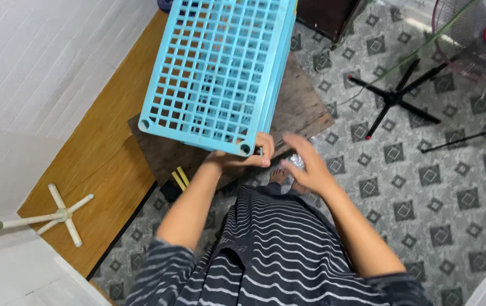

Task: The person assembles a stack of light blue plastic crates by inserting yellow cylindrical rods into the corner holes. They repeatedly lift, rotate, and align the crates to fit the rods, then place the assembled stack on a wooden board.

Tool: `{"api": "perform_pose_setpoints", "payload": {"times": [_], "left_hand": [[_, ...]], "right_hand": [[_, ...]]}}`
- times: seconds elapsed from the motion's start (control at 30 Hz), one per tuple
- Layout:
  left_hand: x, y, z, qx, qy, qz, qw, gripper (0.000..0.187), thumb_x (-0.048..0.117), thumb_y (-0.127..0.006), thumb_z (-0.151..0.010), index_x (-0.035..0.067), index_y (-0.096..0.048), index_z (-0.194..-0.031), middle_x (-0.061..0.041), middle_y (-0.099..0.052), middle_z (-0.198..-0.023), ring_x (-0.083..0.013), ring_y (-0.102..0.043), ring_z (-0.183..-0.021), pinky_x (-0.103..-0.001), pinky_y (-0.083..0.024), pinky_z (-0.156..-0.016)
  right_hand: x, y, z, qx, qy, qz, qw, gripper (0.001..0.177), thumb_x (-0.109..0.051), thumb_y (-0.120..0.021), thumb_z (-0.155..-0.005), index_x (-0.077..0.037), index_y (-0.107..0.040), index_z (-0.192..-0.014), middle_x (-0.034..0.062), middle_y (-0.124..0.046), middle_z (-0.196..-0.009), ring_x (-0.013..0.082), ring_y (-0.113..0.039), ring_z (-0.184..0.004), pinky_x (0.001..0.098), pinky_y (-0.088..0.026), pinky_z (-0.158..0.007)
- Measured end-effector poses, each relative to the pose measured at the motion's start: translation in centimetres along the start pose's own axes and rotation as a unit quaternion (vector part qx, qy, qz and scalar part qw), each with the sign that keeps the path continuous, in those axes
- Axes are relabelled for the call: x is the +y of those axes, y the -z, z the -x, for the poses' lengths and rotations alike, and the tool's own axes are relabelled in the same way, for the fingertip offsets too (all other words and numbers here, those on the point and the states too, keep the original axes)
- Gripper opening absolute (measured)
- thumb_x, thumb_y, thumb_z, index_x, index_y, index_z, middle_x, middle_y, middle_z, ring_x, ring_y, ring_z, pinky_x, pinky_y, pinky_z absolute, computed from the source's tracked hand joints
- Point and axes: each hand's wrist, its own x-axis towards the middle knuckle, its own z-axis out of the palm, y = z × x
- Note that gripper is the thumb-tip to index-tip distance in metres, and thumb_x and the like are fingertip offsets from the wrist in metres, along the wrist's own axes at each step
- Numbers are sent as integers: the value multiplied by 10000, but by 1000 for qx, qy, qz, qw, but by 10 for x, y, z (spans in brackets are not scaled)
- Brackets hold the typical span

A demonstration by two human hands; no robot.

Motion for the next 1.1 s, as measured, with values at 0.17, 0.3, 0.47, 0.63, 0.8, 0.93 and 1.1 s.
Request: {"api": "perform_pose_setpoints", "payload": {"times": [0.17,0.3,0.47,0.63,0.8,0.93,1.1], "left_hand": [[-21,-12,7,69,-51,-136,987,235,221,-758,-937,42,-703,-795,-85,-735,-811,-200,-690,-773,-352,-553,-749],[-50,-39,5,179,-51,-150,971,164,156,-688,-996,22,-731,-910,-139,-737,-899,-281,-695,-881,-404,-541,-820],[-27,-69,-7,451,-146,-219,853,318,96,-639,-970,-112,-585,-1205,-285,-649,-1130,-406,-630,-1057,-483,-490,-916],[-38,-71,-9,596,-76,-111,792,226,122,-609,-1051,-2,-678,-1227,-169,-739,-1177,-302,-720,-1113,-399,-552,-987],[-38,-63,-5,585,-65,-73,805,245,155,-659,-1013,-32,-660,-1172,-168,-712,-1111,-291,-681,-1033,-386,-524,-925],[-24,-19,25,258,-17,-60,964,342,209,-725,-986,-14,-565,-782,-98,-553,-760,-232,-528,-762,-347,-431,-737],[-12,15,25,11,6,51,999,439,306,-670,-994,17,-515,-702,-49,-540,-721,-181,-493,-686,-306,-408,-677]], "right_hand": [[15,-43,-95,43,-378,-345,858,711,-390,-604,-966,-118,-281,-1537,114,-532,-1453,230,-613,-1180,364,-512,-952],[51,-116,-112,98,-306,-553,769,476,-343,-682,-998,-2,-591,-1317,103,-676,-1146,182,-658,-971,332,-560,-820],[69,-147,-105,176,-307,-530,771,272,-269,-689,-978,-10,-678,-1062,70,-725,-863,176,-682,-740,336,-555,-648],[76,-165,-123,189,-310,-336,869,358,-278,-667,-1056,59,-666,-936,108,-692,-844,142,-634,-759,337,-539,-646],[32,-152,-133,158,-278,-548,773,293,-256,-616,-1030,26,-679,-1084,117,-731,-965,166,-699,-790,328,-564,-706],[5,-130,-134,118,-324,-637,690,281,-296,-587,-961,-86,-612,-1146,134,-721,-1010,272,-715,-756,402,-572,-667],[20,-131,-123,69,-300,-494,814,410,-395,-562,-1016,-34,-643,-1194,120,-729,-1109,225,-700,-971,346,-569,-822]]}}
